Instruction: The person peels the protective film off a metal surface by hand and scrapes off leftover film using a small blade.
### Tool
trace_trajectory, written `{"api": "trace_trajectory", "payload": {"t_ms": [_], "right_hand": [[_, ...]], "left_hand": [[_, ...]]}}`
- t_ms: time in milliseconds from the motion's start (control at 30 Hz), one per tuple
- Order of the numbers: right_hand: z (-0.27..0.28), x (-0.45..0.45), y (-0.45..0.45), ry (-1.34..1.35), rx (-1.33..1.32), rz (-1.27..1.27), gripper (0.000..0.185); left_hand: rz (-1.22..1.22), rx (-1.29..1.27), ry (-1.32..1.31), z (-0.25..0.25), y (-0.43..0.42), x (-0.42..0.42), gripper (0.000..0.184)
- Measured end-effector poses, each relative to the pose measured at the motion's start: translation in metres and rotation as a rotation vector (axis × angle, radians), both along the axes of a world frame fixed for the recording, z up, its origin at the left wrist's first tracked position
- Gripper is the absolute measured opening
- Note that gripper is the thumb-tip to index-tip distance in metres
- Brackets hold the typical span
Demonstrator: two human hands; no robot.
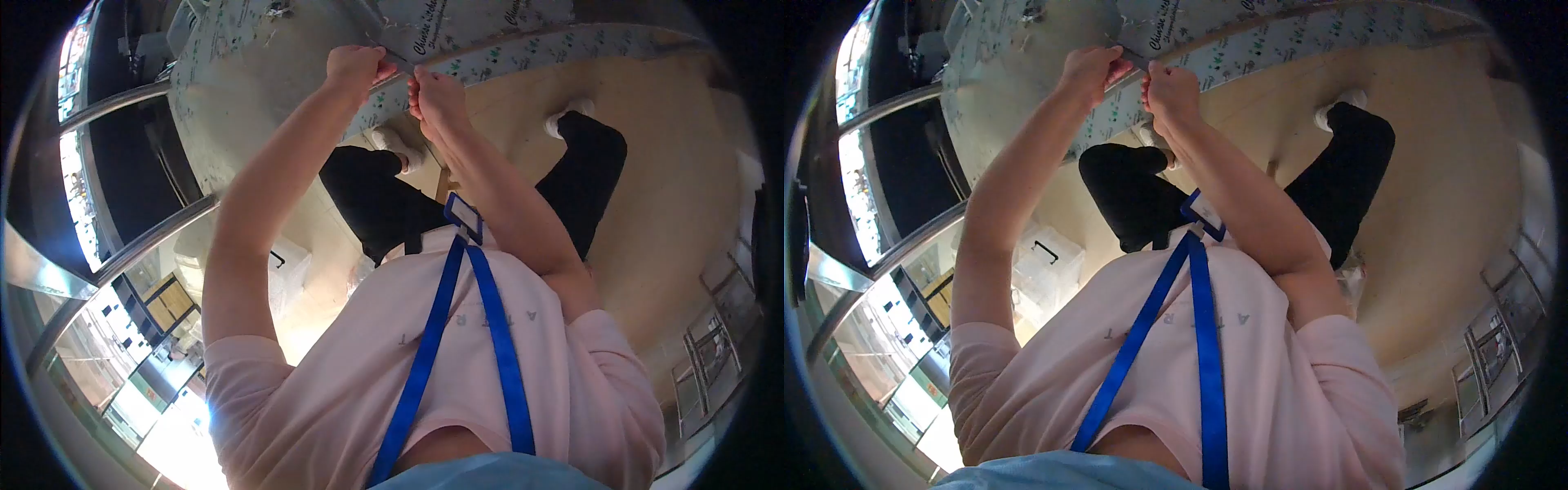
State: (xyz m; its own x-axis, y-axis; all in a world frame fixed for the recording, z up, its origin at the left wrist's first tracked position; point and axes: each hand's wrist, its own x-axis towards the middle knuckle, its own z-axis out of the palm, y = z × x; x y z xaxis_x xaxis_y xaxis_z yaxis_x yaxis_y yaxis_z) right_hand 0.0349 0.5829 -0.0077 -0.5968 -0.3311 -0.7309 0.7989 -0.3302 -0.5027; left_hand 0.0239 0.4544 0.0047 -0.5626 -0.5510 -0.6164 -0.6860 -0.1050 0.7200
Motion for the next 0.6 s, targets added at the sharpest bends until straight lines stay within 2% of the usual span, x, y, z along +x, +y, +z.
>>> {"api": "trace_trajectory", "payload": {"t_ms": [133,233,333,533,600], "right_hand": [[0.003,-0.003,-0.001,-0.018,0.037,-0.034,0.028],[0.006,-0.005,-0.001,0.016,0.032,-0.036,0.028],[0.0,-0.006,-0.003,0.012,0.042,-0.045,0.028],[-0.007,-0.004,-0.004,0.071,-0.002,-0.063,0.028],[-0.007,-0.003,-0.001,0.096,-0.012,0.012,0.028]], "left_hand": [[0.046,-0.023,-0.025,0.002,0.004,-0.002,0.009],[0.157,0.054,0.057,0.001,0.007,-0.004,0.009],[0.155,-0.067,-0.026,0.02,0.02,-0.004,0.009],[0.248,0.076,0.1,-0.004,0.008,-0.003,0.009],[0.091,0.073,0.093,-0.006,-0.001,0.005,0.013]]}}
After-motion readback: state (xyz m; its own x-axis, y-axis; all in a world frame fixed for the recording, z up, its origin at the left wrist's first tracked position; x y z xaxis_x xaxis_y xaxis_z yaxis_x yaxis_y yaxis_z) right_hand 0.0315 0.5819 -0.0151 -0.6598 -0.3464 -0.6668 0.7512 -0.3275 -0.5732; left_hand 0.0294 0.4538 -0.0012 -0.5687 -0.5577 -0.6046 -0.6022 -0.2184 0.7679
